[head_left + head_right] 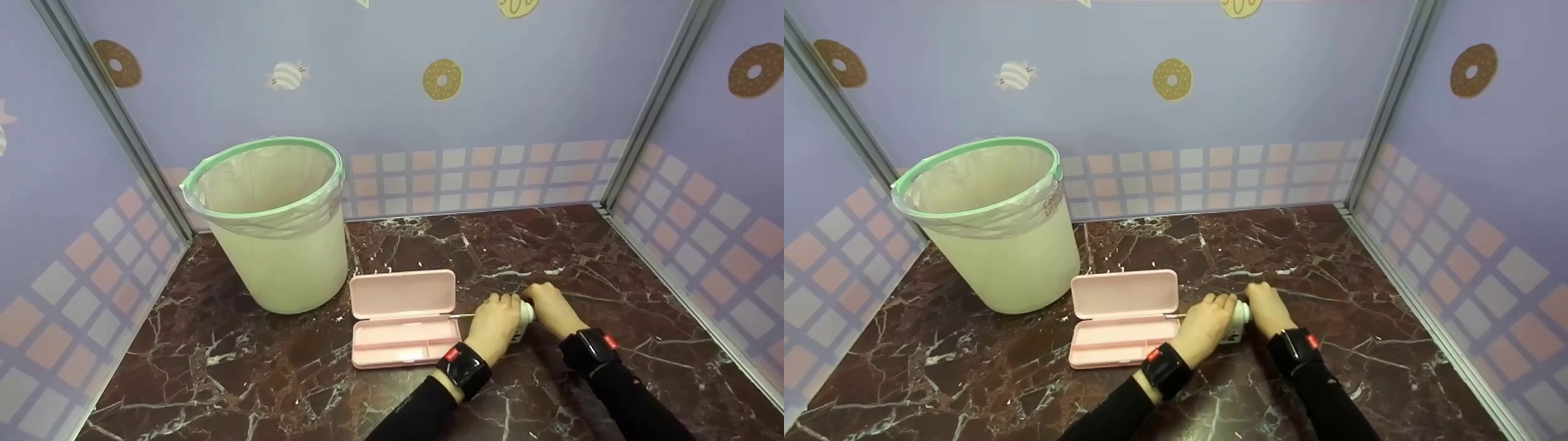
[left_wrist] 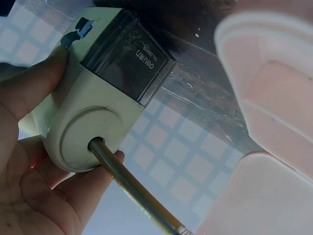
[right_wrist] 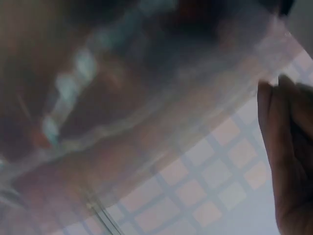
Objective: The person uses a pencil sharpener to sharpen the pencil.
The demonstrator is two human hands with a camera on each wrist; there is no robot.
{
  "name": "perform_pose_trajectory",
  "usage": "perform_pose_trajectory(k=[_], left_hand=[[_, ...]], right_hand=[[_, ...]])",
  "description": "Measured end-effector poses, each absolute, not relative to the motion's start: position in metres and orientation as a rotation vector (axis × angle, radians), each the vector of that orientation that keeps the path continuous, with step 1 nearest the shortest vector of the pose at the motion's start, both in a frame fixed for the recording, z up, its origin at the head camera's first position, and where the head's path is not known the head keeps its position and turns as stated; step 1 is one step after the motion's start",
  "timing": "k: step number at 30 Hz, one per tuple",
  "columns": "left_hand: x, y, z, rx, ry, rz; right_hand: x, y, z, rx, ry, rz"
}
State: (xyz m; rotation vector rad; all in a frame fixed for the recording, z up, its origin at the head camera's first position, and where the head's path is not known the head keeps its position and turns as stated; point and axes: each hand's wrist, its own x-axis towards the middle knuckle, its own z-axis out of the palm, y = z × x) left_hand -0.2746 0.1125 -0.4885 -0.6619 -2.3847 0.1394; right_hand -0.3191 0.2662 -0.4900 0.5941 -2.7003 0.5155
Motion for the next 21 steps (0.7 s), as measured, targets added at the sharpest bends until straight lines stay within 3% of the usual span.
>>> perform_pose_trajectory(k=[9, 21], left_hand=[[-0.272, 0.114, -0.49, -0.632, -2.388, 0.191], [-0.27, 0.117, -0.485, -0.63, -2.466, 0.216]], right_hand=[[-0.3, 0.277, -0.496, 0.687, -2.76, 0.572], [-0.279, 0.28, -0.494, 0.592, -2.867, 0.682]])
